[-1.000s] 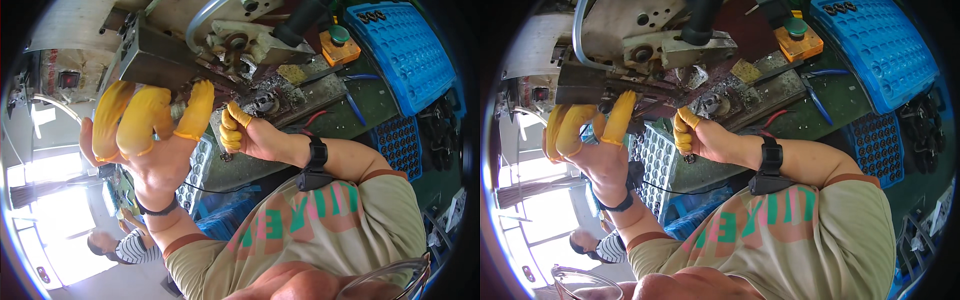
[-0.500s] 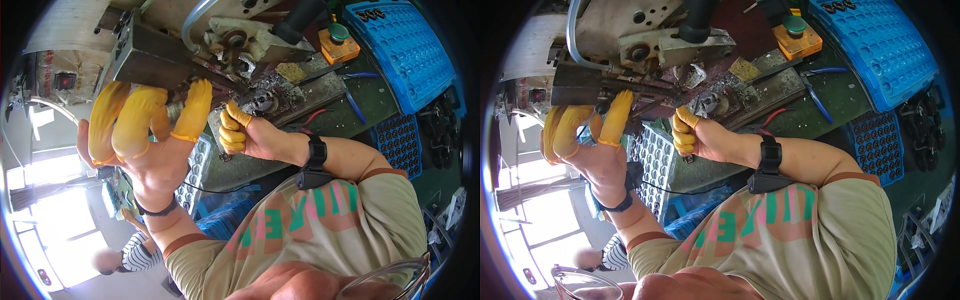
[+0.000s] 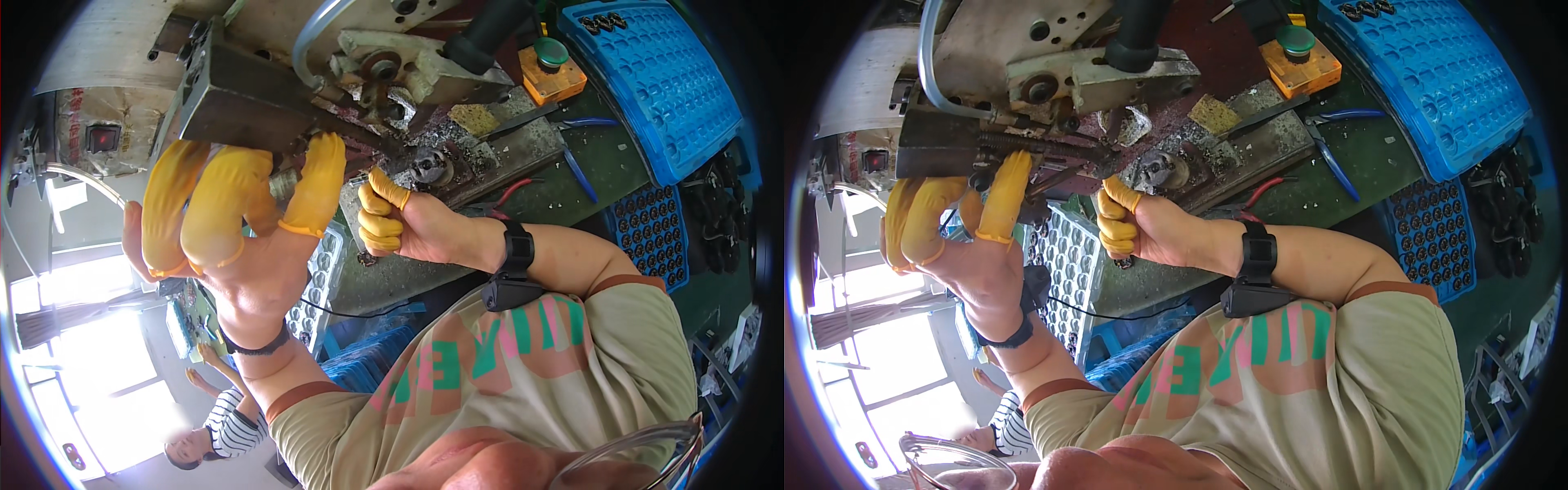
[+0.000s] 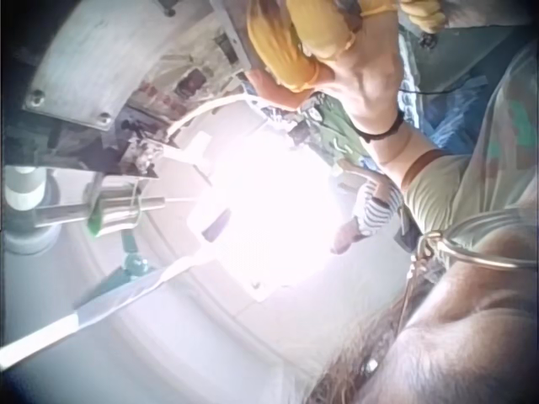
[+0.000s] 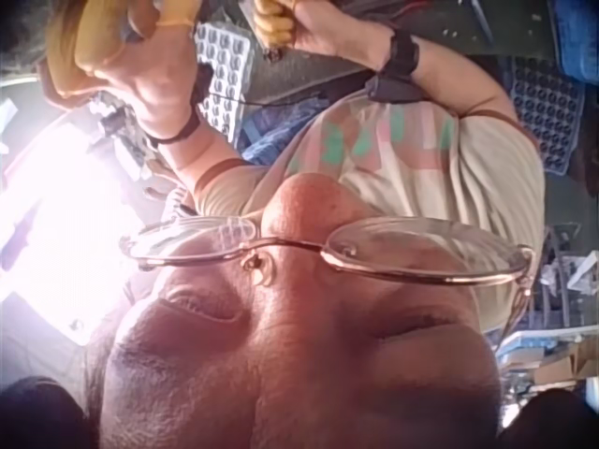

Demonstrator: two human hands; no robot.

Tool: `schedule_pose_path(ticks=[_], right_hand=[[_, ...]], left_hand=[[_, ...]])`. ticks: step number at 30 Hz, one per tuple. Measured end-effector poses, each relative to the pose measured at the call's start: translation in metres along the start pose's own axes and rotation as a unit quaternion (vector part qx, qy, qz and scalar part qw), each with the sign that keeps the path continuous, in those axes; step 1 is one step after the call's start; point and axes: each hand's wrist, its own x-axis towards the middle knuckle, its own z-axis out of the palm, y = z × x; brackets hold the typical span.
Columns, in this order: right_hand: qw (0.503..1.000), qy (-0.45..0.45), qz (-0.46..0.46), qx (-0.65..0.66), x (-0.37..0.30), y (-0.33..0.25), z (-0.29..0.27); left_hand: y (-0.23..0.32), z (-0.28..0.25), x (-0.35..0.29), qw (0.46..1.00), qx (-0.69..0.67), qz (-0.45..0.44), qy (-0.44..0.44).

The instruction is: Assembling small electronic components using an automated press machine and manual hand tools.

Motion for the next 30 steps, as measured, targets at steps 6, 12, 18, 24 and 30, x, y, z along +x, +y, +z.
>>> schedule_pose_path(ticks=[6, 12, 18, 24, 30], right_hand=[[1.000, 0.012, 0.002, -0.002, 0.000, 0.003, 0.002], [1.000, 0.015, 0.010, 0.012, -0.001, -0.001, 0.002], [1.000, -0.007, -0.015, 0.003, -0.002, -0.006, 0.004], [0.998, 0.020, 0.005, 0.057, 0.000, 0.001, 0.007], [0.996, 0.085, -0.002, 0.023, 0.002, 0.011, 0.016]], left_hand=[[0.002, 0.002, 0.001, 0.999, -0.016, -0.018, 0.048], [0.004, -0.003, 0.008, 0.998, 0.043, 0.035, -0.008], [0.009, -0.001, 0.011, 0.996, -0.020, 0.046, 0.073], [0.008, -0.006, 0.003, 0.997, 0.057, 0.057, 0.009], [0.010, -0.014, -0.004, 0.999, 0.012, 0.039, -0.014]])
